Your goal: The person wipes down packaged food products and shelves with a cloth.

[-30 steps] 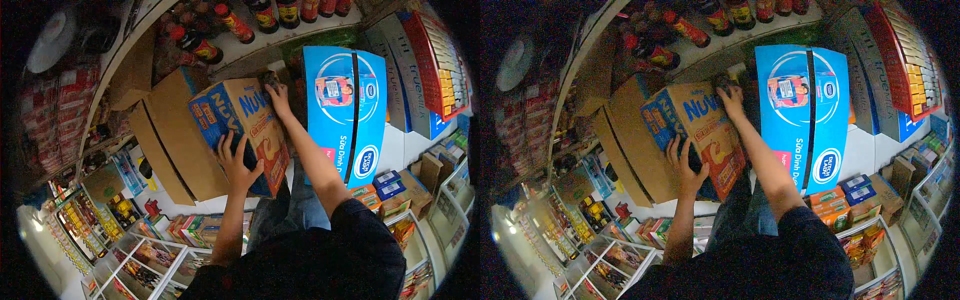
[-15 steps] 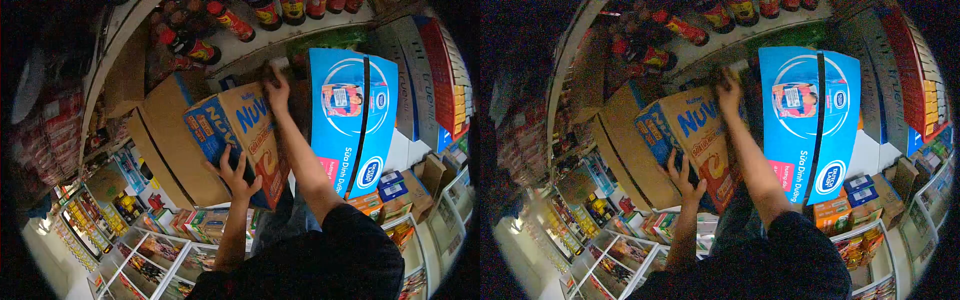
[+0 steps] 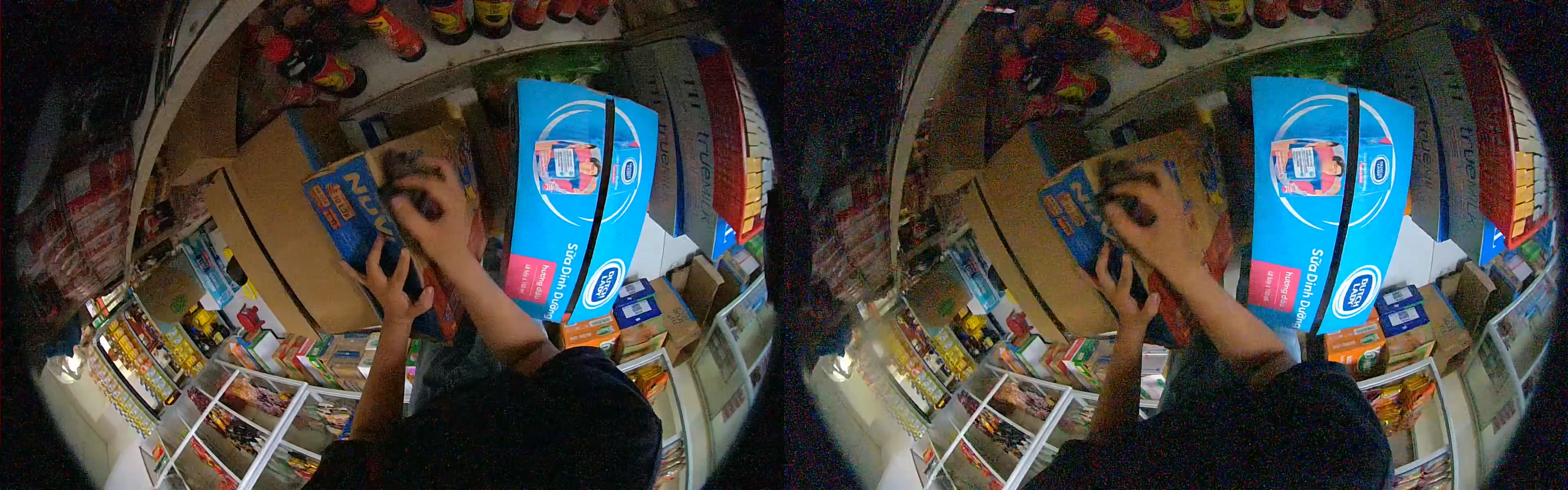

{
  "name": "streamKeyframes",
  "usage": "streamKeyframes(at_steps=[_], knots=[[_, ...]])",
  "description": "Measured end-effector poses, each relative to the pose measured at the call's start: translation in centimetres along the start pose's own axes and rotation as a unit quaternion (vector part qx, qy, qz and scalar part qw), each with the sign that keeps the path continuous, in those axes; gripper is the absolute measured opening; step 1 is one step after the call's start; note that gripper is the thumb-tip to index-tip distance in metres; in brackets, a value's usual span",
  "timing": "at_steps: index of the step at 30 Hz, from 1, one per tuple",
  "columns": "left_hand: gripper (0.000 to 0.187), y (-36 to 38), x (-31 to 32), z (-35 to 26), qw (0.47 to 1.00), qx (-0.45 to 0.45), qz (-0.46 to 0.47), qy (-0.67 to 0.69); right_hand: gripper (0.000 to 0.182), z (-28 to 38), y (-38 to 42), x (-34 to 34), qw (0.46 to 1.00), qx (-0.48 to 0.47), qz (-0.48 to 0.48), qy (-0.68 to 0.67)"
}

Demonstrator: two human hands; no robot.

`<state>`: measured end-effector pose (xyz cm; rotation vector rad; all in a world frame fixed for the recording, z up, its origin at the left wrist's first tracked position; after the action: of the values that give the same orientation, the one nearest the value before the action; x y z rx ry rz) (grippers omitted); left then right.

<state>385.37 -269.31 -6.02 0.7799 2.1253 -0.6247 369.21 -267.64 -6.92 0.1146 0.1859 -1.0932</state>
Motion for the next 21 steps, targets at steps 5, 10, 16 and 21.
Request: streamKeyframes(at_steps=[5, 10, 16, 21], knots=[[0.069, 0.1, 0.0, 0.3, 0.997, 0.021, 0.042, -0.056, 0.021, -1.7, -0.3, 0.5, 0.997, -0.023, 0.013, -0.067], [0.064, -0.1, 0.3, 0.4, 0.999, 0.018, 0.026, -0.040, 0.018, -22.7, 0.8, 2.4, 0.981, 0.159, -0.101, -0.037], [0.058, -0.2, 0.5, 0.4, 1.000, 0.006, -0.006, -0.007, 0.020, -23.5, 2.0, 0.8, 0.951, 0.299, -0.074, -0.012], [0.058, 0.0, 0.3, 0.6, 1.000, 0.015, -0.015, -0.013, 0.022, -1.1, 2.9, -1.0, 0.991, 0.074, 0.059, -0.091]])
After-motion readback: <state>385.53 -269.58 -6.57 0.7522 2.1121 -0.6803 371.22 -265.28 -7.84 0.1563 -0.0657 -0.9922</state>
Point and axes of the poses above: each hand's wrist, its own y-axis away from the middle knuckle, its own x-axis out of the palm, z = x × y, the point moved 4 cm from there along -y, towards the middle knuckle, and after that the axes turned 4 degrees about -x, right-handed, at the moved point
